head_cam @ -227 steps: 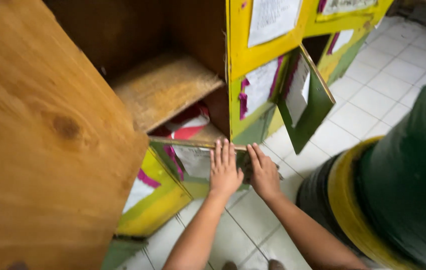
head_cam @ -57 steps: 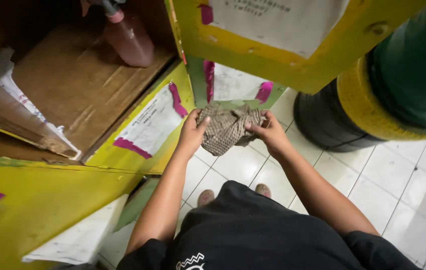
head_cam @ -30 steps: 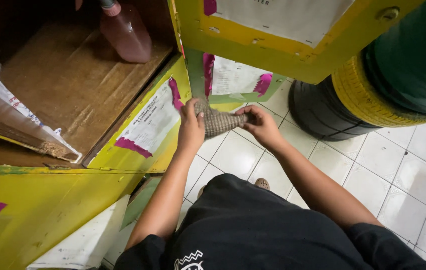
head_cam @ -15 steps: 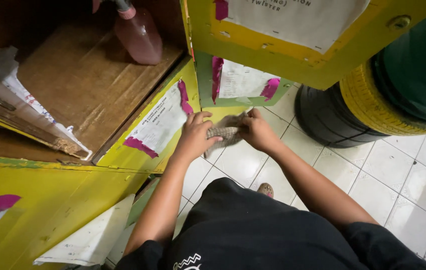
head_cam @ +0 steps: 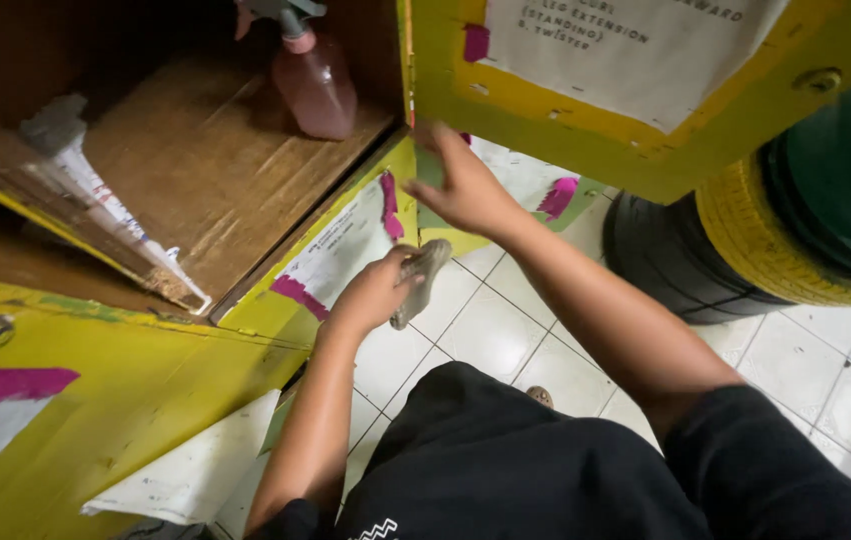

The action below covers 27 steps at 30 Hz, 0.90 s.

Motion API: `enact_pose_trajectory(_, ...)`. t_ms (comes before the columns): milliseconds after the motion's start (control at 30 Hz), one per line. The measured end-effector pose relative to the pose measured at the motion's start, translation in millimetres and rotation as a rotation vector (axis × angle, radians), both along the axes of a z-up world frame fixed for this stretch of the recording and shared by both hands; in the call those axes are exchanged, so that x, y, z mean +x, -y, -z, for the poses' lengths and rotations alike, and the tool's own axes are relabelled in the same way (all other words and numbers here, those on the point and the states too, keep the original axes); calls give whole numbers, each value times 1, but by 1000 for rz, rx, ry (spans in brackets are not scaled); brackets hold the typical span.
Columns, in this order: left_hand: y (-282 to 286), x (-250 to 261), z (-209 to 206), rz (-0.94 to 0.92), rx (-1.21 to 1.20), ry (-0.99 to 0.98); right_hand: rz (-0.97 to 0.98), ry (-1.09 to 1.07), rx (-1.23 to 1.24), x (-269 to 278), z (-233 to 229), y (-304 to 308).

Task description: Cleaning and wiping down various gym lockers using a spray bottle and cloth.

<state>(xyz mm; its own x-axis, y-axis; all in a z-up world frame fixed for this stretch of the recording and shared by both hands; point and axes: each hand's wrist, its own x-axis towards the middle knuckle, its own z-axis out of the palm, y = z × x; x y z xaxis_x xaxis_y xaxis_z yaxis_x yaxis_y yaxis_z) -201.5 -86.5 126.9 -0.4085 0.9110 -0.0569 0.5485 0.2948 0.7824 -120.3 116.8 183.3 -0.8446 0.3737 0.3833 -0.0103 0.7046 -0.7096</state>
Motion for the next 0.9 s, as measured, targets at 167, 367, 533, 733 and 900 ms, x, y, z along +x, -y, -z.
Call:
enact_pose_trajectory(167, 14, 0, -12, -13, -140, -59, -56, -247, 32, -100, -10, -8)
enact_pose_trajectory(367, 29, 13, -66, -140, -281, 210, -37, -369, -77, -182, 7, -31)
enact_pose_trajectory(533, 37, 0, -26, -45, -163, -10, 90, -355, 108, -174, -10, -8)
enact_pose_trajectory(733, 31, -4, -4, 0, -63, -76, 359, -186, 327, -156, -39, 16)
enact_pose_trajectory(900, 26, -4, -13, -46, -113, 77, 138, -308, 220, -118, -37, 5)
